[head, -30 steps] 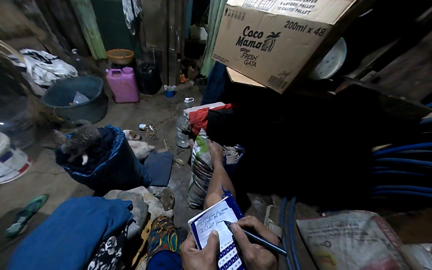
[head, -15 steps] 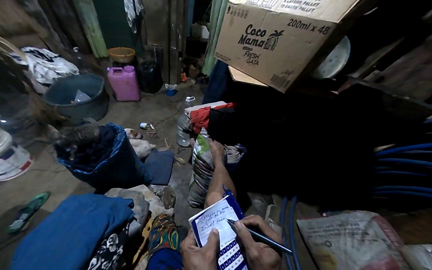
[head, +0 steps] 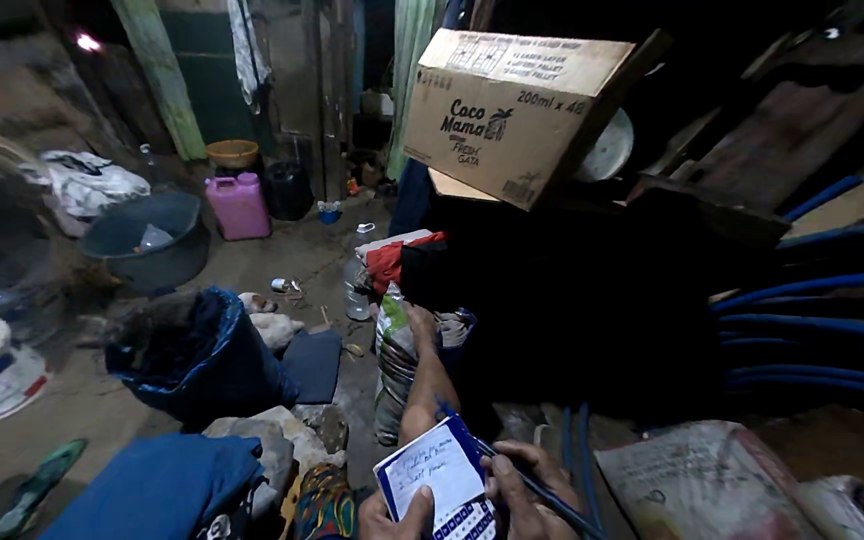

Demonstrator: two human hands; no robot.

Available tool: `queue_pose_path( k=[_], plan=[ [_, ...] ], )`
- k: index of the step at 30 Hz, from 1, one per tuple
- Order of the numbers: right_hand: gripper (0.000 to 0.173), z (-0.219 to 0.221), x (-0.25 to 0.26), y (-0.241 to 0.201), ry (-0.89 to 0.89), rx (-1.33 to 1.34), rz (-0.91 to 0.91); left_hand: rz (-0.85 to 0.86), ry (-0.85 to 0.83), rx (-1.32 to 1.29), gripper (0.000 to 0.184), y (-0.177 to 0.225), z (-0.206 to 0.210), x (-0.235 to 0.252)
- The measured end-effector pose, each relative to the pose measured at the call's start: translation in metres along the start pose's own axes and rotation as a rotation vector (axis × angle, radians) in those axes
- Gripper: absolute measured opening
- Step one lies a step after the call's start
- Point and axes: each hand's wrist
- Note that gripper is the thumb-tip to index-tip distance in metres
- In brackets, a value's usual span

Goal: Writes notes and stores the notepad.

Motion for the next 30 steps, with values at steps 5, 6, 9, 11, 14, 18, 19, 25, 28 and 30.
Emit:
queue_pose_path(
  k=[5,6,9,11,14,18,19,25,28,30],
  plan=[
    [0.015,-0.004,-0.004,0.004,-0.049,-0.020,-0.049,0.003,-0.024,0.041,0.009,0.004,-0.004,-0.004],
    [0.015,-0.004,-0.005,0.003,-0.056,-0.018,-0.053,0.025,-0.031,0.065,0.013,0.001,-0.008,-0.003],
    [0.012,-0.005,-0.009,0.000,-0.072,-0.010,-0.058,0.091,-0.096,0.044,0.034,-0.011,-0.024,-0.001],
    [0.013,-0.005,-0.012,-0.002,-0.076,0.002,-0.044,0.088,-0.133,-0.008,0.038,-0.013,-0.034,-0.004],
    [0.015,-0.004,-0.017,-0.005,-0.090,0.031,-0.037,0.074,-0.096,-0.016,0.040,-0.014,-0.044,-0.008],
    [0.013,-0.003,-0.027,-0.018,-0.228,0.039,-0.041,0.196,-0.035,0.063,0.041,-0.013,-0.066,-0.016],
    [0.014,-0.001,-0.031,-0.021,-0.284,0.040,-0.032,0.240,-0.046,0.058,0.045,-0.008,-0.071,-0.020],
    [0.013,0.010,-0.044,-0.028,-0.572,0.164,0.065,0.357,-0.081,0.022,0.045,0.020,-0.080,-0.047],
    [0.009,0.010,-0.044,-0.033,-0.581,0.120,0.049,0.410,-0.139,0.045,0.029,0.020,-0.086,-0.051],
    [0.007,0.010,-0.043,-0.036,-0.560,0.095,0.047,0.440,-0.180,0.041,0.026,0.019,-0.086,-0.053]
  ],
)
Point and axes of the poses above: each hand's wrist, its own x-axis towards the middle knuckle, its own z-axis out of the palm, y = z × x
